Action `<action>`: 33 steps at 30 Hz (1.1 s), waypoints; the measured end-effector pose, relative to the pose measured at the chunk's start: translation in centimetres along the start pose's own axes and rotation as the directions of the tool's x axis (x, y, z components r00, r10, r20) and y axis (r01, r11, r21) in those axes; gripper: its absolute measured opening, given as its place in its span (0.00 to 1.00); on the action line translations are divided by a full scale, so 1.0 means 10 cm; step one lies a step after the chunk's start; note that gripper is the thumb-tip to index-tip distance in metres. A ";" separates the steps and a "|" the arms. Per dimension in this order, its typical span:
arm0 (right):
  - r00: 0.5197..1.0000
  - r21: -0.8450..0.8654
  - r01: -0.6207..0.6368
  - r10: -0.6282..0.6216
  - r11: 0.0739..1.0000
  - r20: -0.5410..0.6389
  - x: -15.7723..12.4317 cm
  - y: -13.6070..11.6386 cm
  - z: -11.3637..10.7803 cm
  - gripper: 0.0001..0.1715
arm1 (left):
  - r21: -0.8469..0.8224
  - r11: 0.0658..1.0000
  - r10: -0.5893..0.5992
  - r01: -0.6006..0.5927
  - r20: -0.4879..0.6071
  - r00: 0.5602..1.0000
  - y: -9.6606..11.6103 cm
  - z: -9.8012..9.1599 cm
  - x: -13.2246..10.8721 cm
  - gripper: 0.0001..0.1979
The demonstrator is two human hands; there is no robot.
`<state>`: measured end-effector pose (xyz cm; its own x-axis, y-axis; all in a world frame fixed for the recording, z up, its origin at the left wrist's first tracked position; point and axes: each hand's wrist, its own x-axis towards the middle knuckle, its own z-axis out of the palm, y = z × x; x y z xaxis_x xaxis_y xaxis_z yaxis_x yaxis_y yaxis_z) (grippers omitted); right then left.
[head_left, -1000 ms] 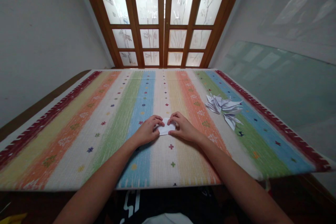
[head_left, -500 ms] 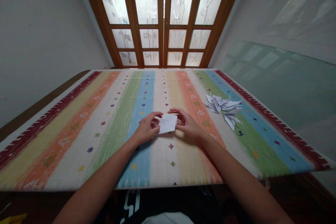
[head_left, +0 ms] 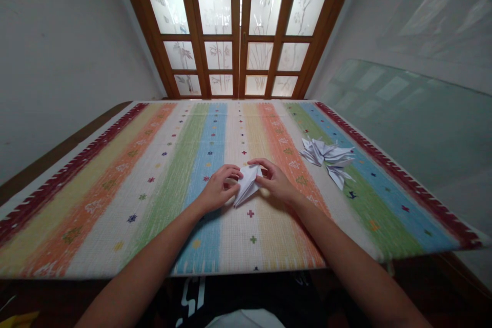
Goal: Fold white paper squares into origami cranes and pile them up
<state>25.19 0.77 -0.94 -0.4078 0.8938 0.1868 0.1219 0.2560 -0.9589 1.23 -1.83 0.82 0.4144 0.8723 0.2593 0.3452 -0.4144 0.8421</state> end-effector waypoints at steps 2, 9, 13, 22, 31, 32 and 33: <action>0.998 -0.094 0.050 -0.053 0.994 -0.025 0.00 0.00 -0.02 0.15 | 0.005 1.000 -0.028 0.028 -0.036 0.999 -0.04 0.00 0.01 0.11; 0.978 -0.469 0.209 -0.192 0.858 0.085 -0.01 -0.08 -0.05 0.12 | 0.135 0.983 -0.103 0.121 -0.134 0.986 -0.22 0.00 0.05 0.13; 0.971 -0.488 0.199 -0.105 0.850 0.212 -0.02 -0.08 -0.02 0.13 | 0.261 0.959 -0.093 0.109 -0.074 0.993 -0.22 0.00 0.05 0.13; 0.971 -0.477 0.161 -0.052 0.864 0.232 -0.02 -0.04 -0.10 0.09 | 0.275 0.961 -0.045 0.011 0.116 0.992 -0.16 -0.10 0.02 0.13; 0.976 -0.435 0.099 -0.003 0.895 0.217 -0.03 -0.04 -0.16 0.07 | 0.266 0.964 -0.064 0.031 0.118 0.991 -0.15 -0.13 0.04 0.11; 0.978 -0.452 0.092 0.005 0.887 0.210 -0.03 -0.04 -0.16 0.09 | 0.268 0.963 -0.069 0.035 0.119 0.991 -0.15 -0.13 0.04 0.11; 0.980 -0.477 0.085 0.012 0.875 0.197 -0.03 -0.05 -0.15 0.10 | 0.269 0.962 -0.078 0.043 0.119 0.990 -0.15 -0.13 0.04 0.10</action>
<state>26.64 0.97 -0.19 -0.5767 0.8066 0.1297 0.5031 0.4758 -0.7215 -0.19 -0.51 0.31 0.4835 0.8649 0.1349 0.5765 -0.4306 0.6944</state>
